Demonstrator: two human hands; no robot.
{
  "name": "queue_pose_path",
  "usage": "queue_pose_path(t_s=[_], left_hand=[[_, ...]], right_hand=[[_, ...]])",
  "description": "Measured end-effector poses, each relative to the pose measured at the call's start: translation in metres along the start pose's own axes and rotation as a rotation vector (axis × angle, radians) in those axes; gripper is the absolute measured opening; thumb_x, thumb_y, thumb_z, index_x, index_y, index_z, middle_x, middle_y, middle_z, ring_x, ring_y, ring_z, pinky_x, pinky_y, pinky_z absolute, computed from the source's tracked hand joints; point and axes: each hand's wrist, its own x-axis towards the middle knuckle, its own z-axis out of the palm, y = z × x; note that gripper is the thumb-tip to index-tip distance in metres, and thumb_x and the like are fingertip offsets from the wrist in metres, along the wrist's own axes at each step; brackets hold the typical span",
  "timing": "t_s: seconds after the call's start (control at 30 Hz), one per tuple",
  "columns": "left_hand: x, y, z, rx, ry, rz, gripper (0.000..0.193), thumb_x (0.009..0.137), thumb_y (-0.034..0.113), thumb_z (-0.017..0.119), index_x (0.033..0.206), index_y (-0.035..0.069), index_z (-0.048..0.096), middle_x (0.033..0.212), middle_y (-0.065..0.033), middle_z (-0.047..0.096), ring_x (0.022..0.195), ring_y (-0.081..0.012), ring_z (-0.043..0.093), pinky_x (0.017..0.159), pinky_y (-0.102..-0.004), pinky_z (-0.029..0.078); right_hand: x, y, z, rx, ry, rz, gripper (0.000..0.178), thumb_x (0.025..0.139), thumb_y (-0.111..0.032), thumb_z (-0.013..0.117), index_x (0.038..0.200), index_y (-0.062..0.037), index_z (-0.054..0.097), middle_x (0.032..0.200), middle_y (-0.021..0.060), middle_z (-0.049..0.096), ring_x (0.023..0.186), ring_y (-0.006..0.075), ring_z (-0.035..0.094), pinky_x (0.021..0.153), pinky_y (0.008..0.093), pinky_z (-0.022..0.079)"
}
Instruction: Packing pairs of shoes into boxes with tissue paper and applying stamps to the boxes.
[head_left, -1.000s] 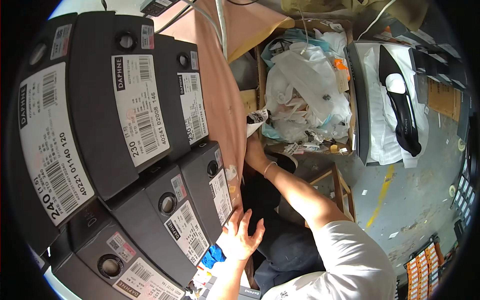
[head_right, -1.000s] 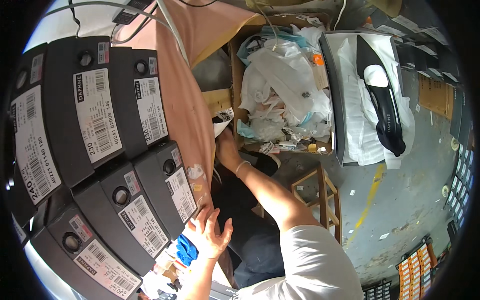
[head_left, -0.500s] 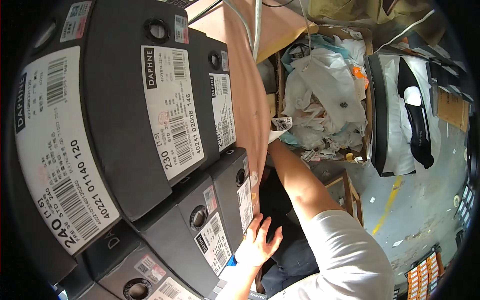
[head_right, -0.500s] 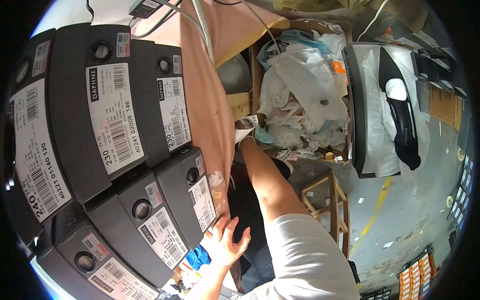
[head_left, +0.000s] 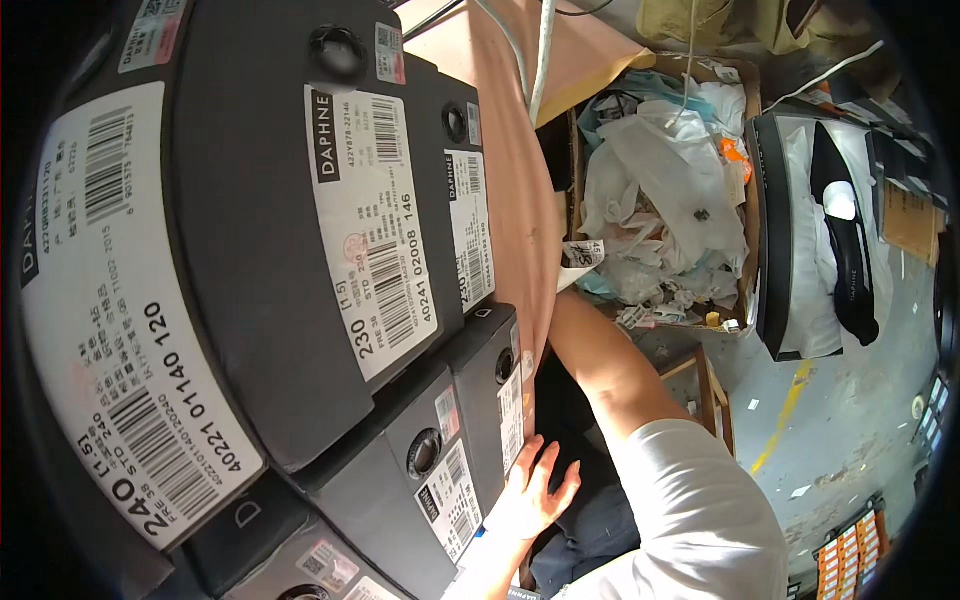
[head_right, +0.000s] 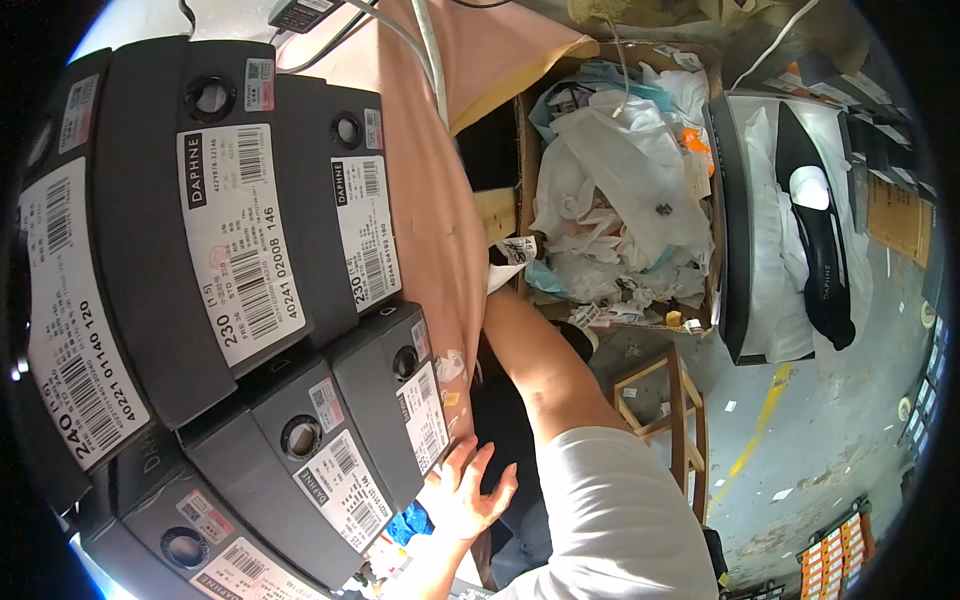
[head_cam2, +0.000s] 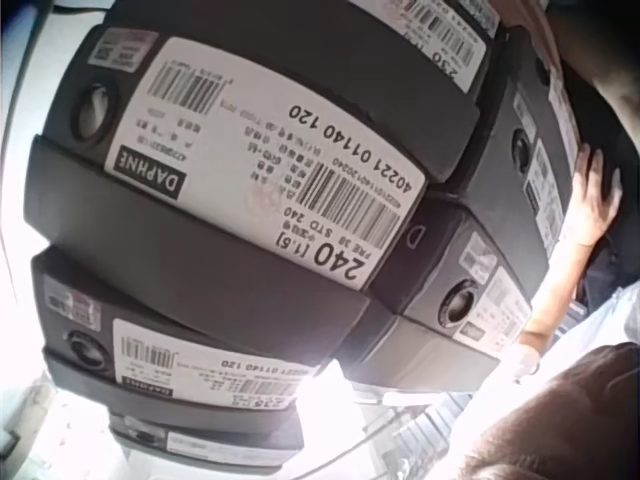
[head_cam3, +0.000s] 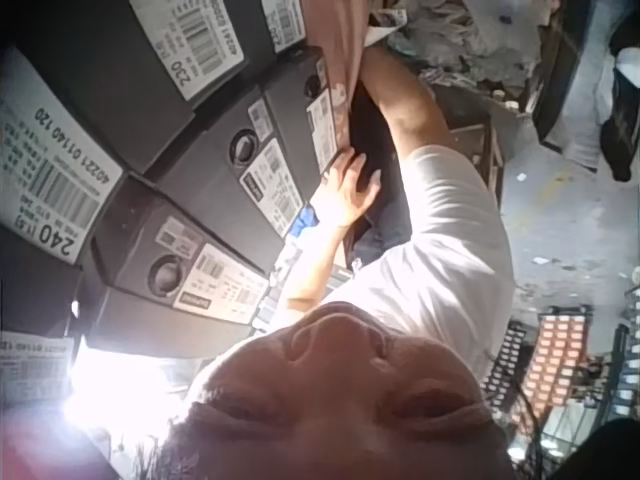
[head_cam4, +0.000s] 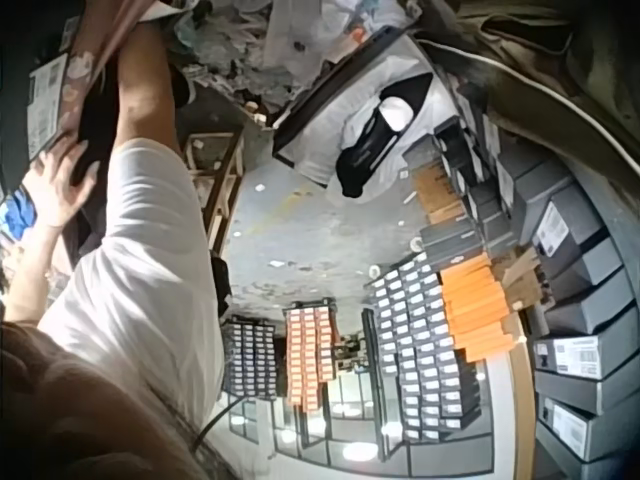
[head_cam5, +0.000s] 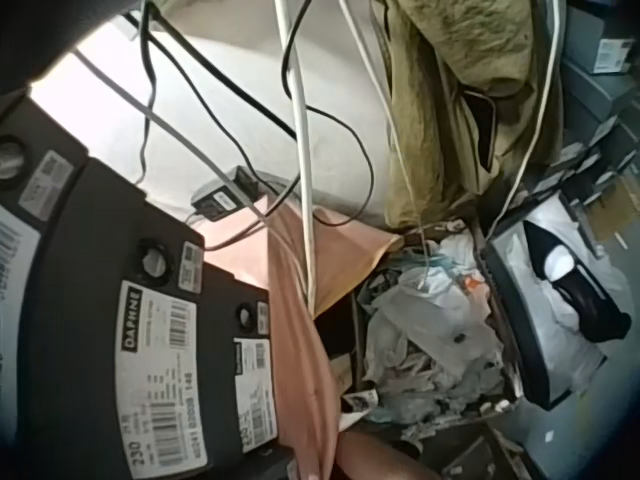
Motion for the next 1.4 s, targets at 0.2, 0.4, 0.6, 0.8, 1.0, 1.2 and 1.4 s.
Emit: queue_pose_path(t_s=[0.2, 0.4, 0.6, 0.8, 1.0, 1.2, 1.4], left_hand=[[-0.002, 0.003, 0.002, -0.006, 0.002, -0.043, 0.041, 0.065, 0.028, 0.082, 0.101, 0.015, 0.066, 0.108, -0.0042, 0.060, 0.095, -0.0259, 0.058, 0.088, -0.0413, 0.043], [0.006, 0.005, -0.012, 0.099, 0.061, 0.030, 0.029, 0.072, 0.031, 0.077, 0.094, 0.014, 0.068, 0.106, -0.0032, 0.062, 0.080, -0.0221, 0.065, 0.071, -0.0339, 0.053], [-0.007, 0.011, -0.003, 0.022, 0.056, -0.088, 0.034, 0.072, 0.027, 0.076, 0.101, 0.011, 0.066, 0.110, -0.0073, 0.060, 0.109, -0.0360, 0.052, 0.101, -0.0503, 0.038], [-0.005, 0.015, -0.012, 0.179, 0.074, -0.025, 0.037, 0.075, 0.036, 0.073, 0.103, 0.012, 0.067, 0.114, -0.0047, 0.060, 0.118, -0.0347, 0.047, 0.105, -0.0468, 0.033], [-0.020, 0.009, -0.018, 0.018, 0.019, -0.001, 0.040, 0.078, 0.038, 0.070, 0.107, 0.010, 0.066, 0.121, -0.0056, 0.057, 0.129, -0.0352, 0.036, 0.109, -0.0509, 0.028], [-0.093, 0.027, 0.006, -0.665, 0.333, -0.267, 0.038, 0.081, 0.018, 0.072, 0.114, 0.002, 0.061, 0.122, -0.0156, 0.057, 0.120, -0.0335, 0.050, 0.099, -0.0418, 0.043], [-0.199, 0.067, 0.020, -1.893, 0.216, -0.506, 0.059, 0.092, 0.039, 0.061, 0.137, 0.007, 0.041, 0.126, -0.0080, 0.055, 0.112, -0.0225, 0.056, 0.091, -0.0349, 0.047]], right_hand=[[-0.036, -0.021, -0.004, 0.141, -0.043, 0.053, 0.049, 0.080, -0.016, 0.073, 0.122, 0.0026, 0.055, 0.118, 0.0108, 0.062, 0.103, 0.0186, 0.057, 0.088, 0.0328, 0.047], [-0.094, -0.060, -0.087, 0.521, -0.370, 0.314, 0.052, 0.079, -0.018, 0.075, 0.123, 0.0027, 0.055, 0.117, 0.0091, 0.062, 0.102, 0.0159, 0.057, 0.086, 0.0321, 0.047], [-0.108, -0.076, -0.244, 0.221, -0.955, 0.466, 0.050, 0.079, -0.016, 0.072, 0.122, 0.0023, 0.056, 0.107, 0.0070, 0.065, 0.096, 0.0136, 0.059, 0.084, 0.0254, 0.047], [-0.157, -0.130, -0.340, 0.269, -0.796, 0.617, 0.050, 0.078, -0.013, 0.069, 0.124, 0.0017, 0.054, 0.107, 0.0064, 0.065, 0.095, 0.0129, 0.061, 0.085, 0.0282, 0.050], [-0.222, -0.141, -0.368, 0.406, -0.574, 0.598, 0.051, 0.078, -0.014, 0.067, 0.125, 0.0012, 0.054, 0.107, 0.0079, 0.064, 0.100, 0.0152, 0.060, 0.087, 0.0311, 0.049], [-0.272, -0.214, -0.421, 0.184, -0.692, 0.462, 0.068, 0.070, -0.027, 0.069, 0.128, 0.0041, 0.052, 0.113, 0.0096, 0.063, 0.100, 0.0183, 0.060, 0.087, 0.0299, 0.048], [-0.296, -0.249, -0.393, 0.119, -1.035, 0.312, 0.077, 0.064, -0.029, 0.067, 0.129, 0.0091, 0.049, 0.122, 0.0151, 0.061, 0.113, 0.0266, 0.060, 0.096, 0.0340, 0.047]])
